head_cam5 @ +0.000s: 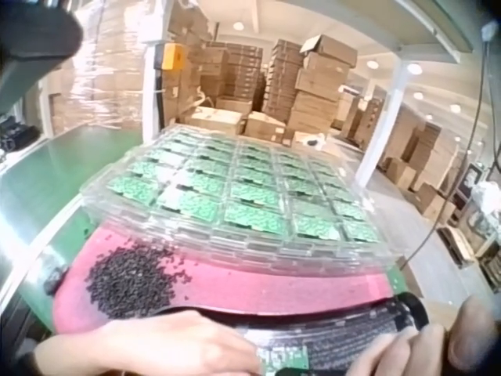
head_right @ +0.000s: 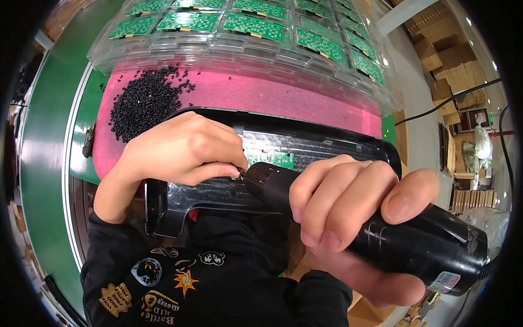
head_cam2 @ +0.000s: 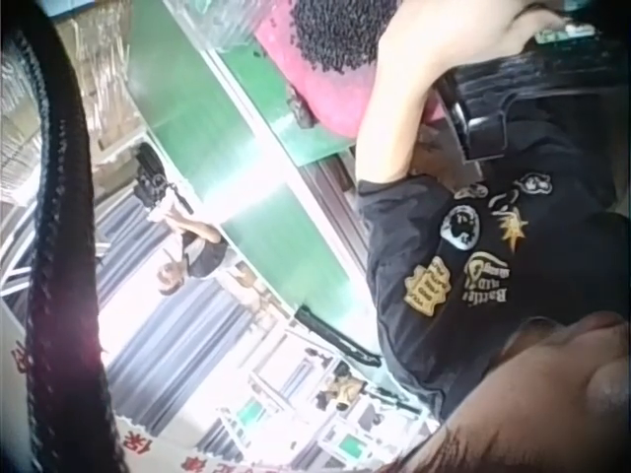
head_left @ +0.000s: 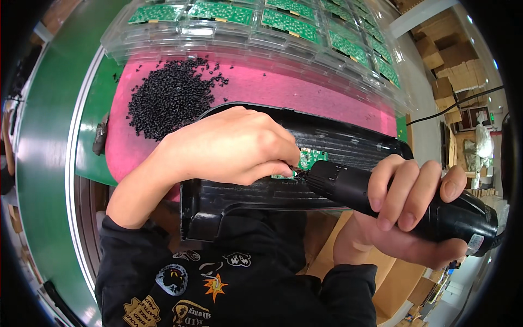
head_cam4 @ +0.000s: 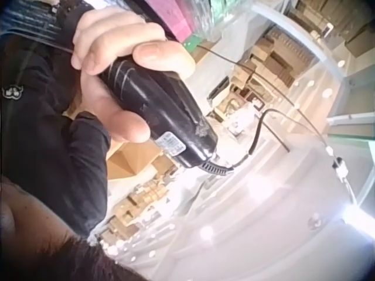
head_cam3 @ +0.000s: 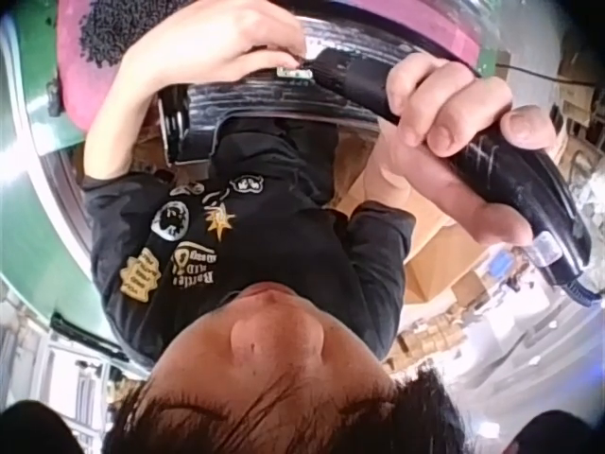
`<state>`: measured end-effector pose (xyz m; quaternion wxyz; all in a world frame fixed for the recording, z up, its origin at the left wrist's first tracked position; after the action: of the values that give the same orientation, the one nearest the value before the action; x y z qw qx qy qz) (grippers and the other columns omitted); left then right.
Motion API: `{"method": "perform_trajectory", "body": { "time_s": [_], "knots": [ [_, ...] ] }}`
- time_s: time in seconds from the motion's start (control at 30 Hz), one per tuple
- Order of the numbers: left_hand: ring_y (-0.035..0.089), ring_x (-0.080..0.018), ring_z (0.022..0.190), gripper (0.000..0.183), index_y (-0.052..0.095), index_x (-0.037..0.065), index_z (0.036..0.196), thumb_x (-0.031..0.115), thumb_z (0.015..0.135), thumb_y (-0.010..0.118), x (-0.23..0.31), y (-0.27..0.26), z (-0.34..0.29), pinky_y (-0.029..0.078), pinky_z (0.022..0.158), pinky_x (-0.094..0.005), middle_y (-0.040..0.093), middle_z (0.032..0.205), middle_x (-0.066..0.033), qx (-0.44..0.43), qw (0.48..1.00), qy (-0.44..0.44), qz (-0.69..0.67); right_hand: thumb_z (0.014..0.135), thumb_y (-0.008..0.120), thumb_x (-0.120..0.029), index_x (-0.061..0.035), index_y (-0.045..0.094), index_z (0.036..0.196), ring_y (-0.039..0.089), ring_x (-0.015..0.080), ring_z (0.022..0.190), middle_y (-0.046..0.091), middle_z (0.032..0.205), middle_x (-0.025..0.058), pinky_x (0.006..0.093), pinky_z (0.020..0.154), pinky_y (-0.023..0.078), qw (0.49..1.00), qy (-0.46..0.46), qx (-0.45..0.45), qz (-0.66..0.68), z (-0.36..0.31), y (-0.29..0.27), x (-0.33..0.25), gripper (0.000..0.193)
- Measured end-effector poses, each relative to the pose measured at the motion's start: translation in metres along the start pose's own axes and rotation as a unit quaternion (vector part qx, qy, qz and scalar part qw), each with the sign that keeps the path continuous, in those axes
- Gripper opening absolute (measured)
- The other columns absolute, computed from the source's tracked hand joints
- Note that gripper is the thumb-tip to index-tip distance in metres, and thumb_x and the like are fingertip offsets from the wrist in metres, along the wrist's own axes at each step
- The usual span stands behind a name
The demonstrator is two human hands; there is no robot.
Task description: Install circuit boards into plastic housings and secure them with screws using an electric screwdriver.
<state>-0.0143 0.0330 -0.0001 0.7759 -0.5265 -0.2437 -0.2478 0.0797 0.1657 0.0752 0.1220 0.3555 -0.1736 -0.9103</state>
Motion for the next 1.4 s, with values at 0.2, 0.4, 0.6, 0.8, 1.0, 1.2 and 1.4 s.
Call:
{"method": "perform_trajectory", "body": {
  "time_s": [0.2, 0.4, 0.6, 0.8, 1.0, 1.2, 1.4],
  "knots": [
    [0.064, -0.0311, 0.076, 0.015, 0.064, 0.003, 0.087, 0.016, 0.084, 0.071, -0.002, 0.002, -0.003, 0.051, 0.062, -0.0407, 0.064, 0.079, -0.009, -0.035, 0.998, -0.044, -0.008, 0.082, 0.074, -0.054, -0.009, 0.047, 0.107, 0.051, 0.0087, 0.048, 0.053, 0.066, -0.0013, 0.0243, 0.048, 0.043, 1.0, 0.01, -0.003, -0.005, -0.001, 0.003, 0.005, 0.058],
    [0.065, -0.0326, 0.08, 0.014, 0.064, 0.003, 0.088, 0.017, 0.087, 0.067, -0.013, 0.002, -0.005, 0.05, 0.066, -0.042, 0.065, 0.081, -0.0108, -0.043, 0.985, -0.117, 0.116, 0.086, 0.067, -0.06, -0.0065, 0.046, 0.111, 0.048, 0.0128, 0.049, 0.053, 0.069, 0.0022, 0.0296, 0.051, 0.043, 0.99, 0.121, -0.053, -0.04, -0.007, -0.002, 0.03, 0.062],
    [0.064, -0.0343, 0.081, 0.018, 0.062, 0.002, 0.087, 0.019, 0.092, 0.062, -0.016, 0.0, -0.006, 0.05, 0.066, -0.0438, 0.064, 0.081, -0.0117, -0.043, 0.979, -0.152, 0.129, 0.085, 0.067, -0.062, -0.0072, 0.045, 0.108, 0.047, 0.0126, 0.047, 0.052, 0.067, 0.0023, 0.0301, 0.05, 0.043, 0.984, 0.16, -0.03, -0.073, -0.014, 0.0, 0.042, 0.063],
    [0.064, -0.0349, 0.082, 0.018, 0.061, 0.002, 0.091, 0.02, 0.094, 0.059, -0.011, -0.001, -0.004, 0.05, 0.067, -0.0442, 0.064, 0.085, -0.0122, -0.038, 0.976, -0.16, 0.14, 0.077, 0.077, -0.061, -0.0091, 0.047, 0.102, 0.05, 0.0136, 0.05, 0.052, 0.066, 0.0007, 0.028, 0.05, 0.041, 0.96, 0.247, -0.056, -0.116, -0.017, 0.012, 0.043, 0.066],
    [0.064, -0.0352, 0.085, 0.017, 0.062, 0.003, 0.097, 0.017, 0.088, 0.063, -0.013, -0.002, -0.005, 0.05, 0.068, -0.0442, 0.063, 0.088, -0.0118, -0.001, 0.985, -0.133, 0.11, 0.079, 0.074, -0.062, -0.0091, 0.045, 0.106, 0.045, 0.0122, 0.049, 0.049, 0.065, 0.0013, 0.0271, 0.049, 0.039, 0.942, 0.285, -0.007, -0.179, -0.017, 0.013, 0.052, 0.066],
    [0.064, -0.0319, 0.079, 0.014, 0.065, 0.002, 0.09, 0.011, 0.081, 0.071, -0.011, 0.004, -0.003, 0.05, 0.066, -0.0419, 0.064, 0.086, -0.0099, -0.035, 0.993, -0.092, 0.058, 0.081, 0.071, -0.065, -0.0078, 0.047, 0.108, 0.048, 0.0132, 0.049, 0.053, 0.067, 0.001, 0.0302, 0.051, 0.043, 0.963, 0.199, 0.042, -0.175, -0.018, 0.012, 0.029, 0.067],
    [0.063, -0.0308, 0.071, 0.015, 0.067, 0.0, 0.088, 0.007, 0.078, 0.074, -0.002, -0.004, 0.002, 0.049, 0.062, -0.038, 0.064, 0.081, -0.0093, 0.04, 0.998, -0.045, -0.028, 0.083, 0.069, -0.062, -0.0084, 0.05, 0.112, 0.049, 0.0114, 0.05, 0.052, 0.07, -0.0002, 0.0286, 0.055, 0.043, 0.995, 0.064, -0.058, -0.041, -0.001, 0.003, 0.004, 0.064]
  ]
}}
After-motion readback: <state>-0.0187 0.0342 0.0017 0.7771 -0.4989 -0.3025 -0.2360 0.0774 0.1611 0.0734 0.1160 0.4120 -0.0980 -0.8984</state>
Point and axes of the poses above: each hand's wrist, its own z-axis towards the middle knuckle, its own y-axis out of the palm, x = y × z, the point moved 6 cm from there along z, towards the middle knuckle
